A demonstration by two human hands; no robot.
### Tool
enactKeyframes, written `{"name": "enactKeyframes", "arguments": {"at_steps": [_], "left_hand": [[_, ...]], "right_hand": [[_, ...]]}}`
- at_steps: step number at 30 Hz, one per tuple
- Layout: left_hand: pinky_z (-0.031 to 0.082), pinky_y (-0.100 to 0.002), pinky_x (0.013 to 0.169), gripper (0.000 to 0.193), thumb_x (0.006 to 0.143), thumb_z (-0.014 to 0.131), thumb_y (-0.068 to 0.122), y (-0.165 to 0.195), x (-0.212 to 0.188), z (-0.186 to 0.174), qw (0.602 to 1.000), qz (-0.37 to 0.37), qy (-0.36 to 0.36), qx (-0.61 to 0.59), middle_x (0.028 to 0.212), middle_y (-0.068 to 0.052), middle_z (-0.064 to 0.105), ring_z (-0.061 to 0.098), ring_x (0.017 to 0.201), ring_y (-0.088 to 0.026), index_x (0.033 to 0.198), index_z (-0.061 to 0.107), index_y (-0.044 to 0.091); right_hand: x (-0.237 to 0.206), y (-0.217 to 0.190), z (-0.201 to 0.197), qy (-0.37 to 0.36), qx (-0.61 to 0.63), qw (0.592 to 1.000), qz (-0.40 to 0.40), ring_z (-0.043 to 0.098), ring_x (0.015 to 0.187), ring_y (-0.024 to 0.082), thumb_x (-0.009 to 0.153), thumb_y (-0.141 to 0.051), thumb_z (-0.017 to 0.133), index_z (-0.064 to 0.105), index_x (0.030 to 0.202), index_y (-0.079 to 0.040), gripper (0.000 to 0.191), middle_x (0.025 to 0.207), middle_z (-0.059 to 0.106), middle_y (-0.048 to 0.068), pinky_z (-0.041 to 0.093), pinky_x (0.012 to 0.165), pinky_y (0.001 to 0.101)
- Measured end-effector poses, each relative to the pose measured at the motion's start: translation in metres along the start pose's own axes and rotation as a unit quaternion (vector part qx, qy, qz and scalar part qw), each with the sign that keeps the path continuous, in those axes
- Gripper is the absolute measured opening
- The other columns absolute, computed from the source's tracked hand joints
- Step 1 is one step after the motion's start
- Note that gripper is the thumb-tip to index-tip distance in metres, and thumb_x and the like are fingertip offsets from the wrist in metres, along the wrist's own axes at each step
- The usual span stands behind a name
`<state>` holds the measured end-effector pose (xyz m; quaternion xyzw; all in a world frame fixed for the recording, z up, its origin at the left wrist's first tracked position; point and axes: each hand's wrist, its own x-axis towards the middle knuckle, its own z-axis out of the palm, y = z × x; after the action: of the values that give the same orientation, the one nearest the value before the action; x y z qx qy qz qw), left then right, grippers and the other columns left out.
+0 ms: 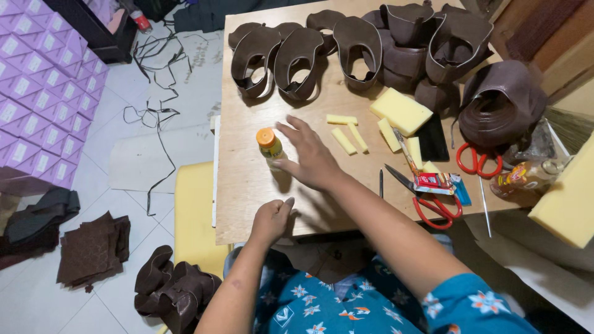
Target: The person applies glue to the inner edge of a brown shoe upper using a brush, then inserts a yellow foam piece into the opening and presses it into place. The person repeats this process with another shoe upper, handling glue, foam, and shoe parts throughout.
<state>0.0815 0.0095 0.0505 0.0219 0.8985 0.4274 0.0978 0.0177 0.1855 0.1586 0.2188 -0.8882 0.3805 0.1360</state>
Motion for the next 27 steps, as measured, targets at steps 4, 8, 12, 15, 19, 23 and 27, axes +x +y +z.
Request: {"name": "enactKeyframes", "arguments": {"at_steps": [4, 8, 12, 15, 19, 23, 27], "left_hand": [[0.050, -0.046, 0.066, 0.043, 0.092, 0.056, 0.038, -0.011, 0.008, 0.006, 0.999, 0.044, 0.011, 0.010, 0.072, -0.025, 0.065, 0.063, 0.068, -0.039, 0.075, 0.068, 0.001], [0.050, -0.045, 0.065, 0.051, 0.093, 0.058, 0.044, -0.011, 0.013, 0.006, 1.000, -0.008, -0.004, 0.021, 0.068, -0.023, 0.064, 0.063, 0.064, -0.037, 0.071, 0.068, -0.001], [0.051, -0.039, 0.062, 0.054, 0.095, 0.060, 0.045, 0.000, 0.012, -0.006, 0.998, -0.053, -0.042, -0.015, 0.061, -0.017, 0.066, 0.064, 0.058, -0.028, 0.068, 0.068, 0.000], [0.052, -0.034, 0.059, 0.052, 0.095, 0.060, 0.043, 0.006, 0.009, -0.013, 0.991, -0.083, -0.065, -0.086, 0.058, -0.010, 0.069, 0.065, 0.055, -0.019, 0.065, 0.068, 0.001], [0.051, -0.032, 0.059, 0.052, 0.096, 0.061, 0.042, 0.005, 0.008, -0.014, 0.991, -0.081, -0.067, -0.087, 0.058, -0.009, 0.070, 0.065, 0.054, -0.017, 0.064, 0.068, 0.002], [0.052, -0.031, 0.058, 0.051, 0.095, 0.061, 0.043, -0.003, 0.011, -0.011, 0.990, -0.057, -0.067, -0.112, 0.058, -0.010, 0.070, 0.067, 0.054, -0.017, 0.065, 0.068, 0.002], [0.051, -0.031, 0.057, 0.050, 0.095, 0.062, 0.041, -0.005, 0.013, -0.007, 0.989, -0.076, -0.060, -0.109, 0.058, -0.010, 0.069, 0.066, 0.053, -0.016, 0.066, 0.067, 0.001]], "right_hand": [[0.035, -0.002, 0.025, -0.034, -0.090, 0.995, -0.039, 0.046, 0.131, 0.037, 0.074, -0.037, 0.086, 0.050, 0.141, -0.028, 0.077, 0.153, 0.037, 0.013, 0.045, 0.099, 0.0476], [0.030, 0.001, 0.025, -0.029, -0.073, 0.997, -0.013, 0.060, 0.120, 0.028, 0.087, -0.028, 0.078, 0.055, 0.137, -0.023, 0.056, 0.138, 0.058, 0.005, 0.054, 0.096, 0.0405], [-0.002, 0.007, -0.022, 0.010, -0.069, 0.997, 0.022, 0.064, 0.106, 0.021, 0.092, -0.028, 0.075, 0.062, 0.129, -0.014, 0.042, 0.112, 0.066, 0.005, 0.054, 0.092, 0.0367], [-0.039, 0.020, -0.094, 0.082, -0.088, 0.992, 0.037, 0.067, 0.104, 0.023, 0.093, -0.027, 0.076, 0.062, 0.131, -0.009, 0.044, 0.115, 0.066, 0.008, 0.054, 0.096, 0.0383], [-0.091, 0.043, -0.189, 0.192, -0.237, 0.947, 0.100, 0.065, 0.109, 0.033, 0.089, -0.023, 0.083, 0.069, 0.129, -0.010, 0.045, 0.117, 0.067, 0.013, 0.051, 0.096, 0.0443], [-0.132, 0.076, -0.240, 0.229, -0.283, 0.914, 0.182, 0.066, 0.112, 0.033, 0.090, -0.025, 0.085, 0.071, 0.131, -0.011, 0.046, 0.122, 0.068, 0.014, 0.052, 0.097, 0.0431], [-0.156, 0.112, -0.253, 0.251, -0.285, 0.898, 0.224, 0.067, 0.114, 0.034, 0.089, -0.026, 0.086, 0.071, 0.131, -0.010, 0.047, 0.127, 0.069, 0.016, 0.051, 0.098, 0.0433]]}}
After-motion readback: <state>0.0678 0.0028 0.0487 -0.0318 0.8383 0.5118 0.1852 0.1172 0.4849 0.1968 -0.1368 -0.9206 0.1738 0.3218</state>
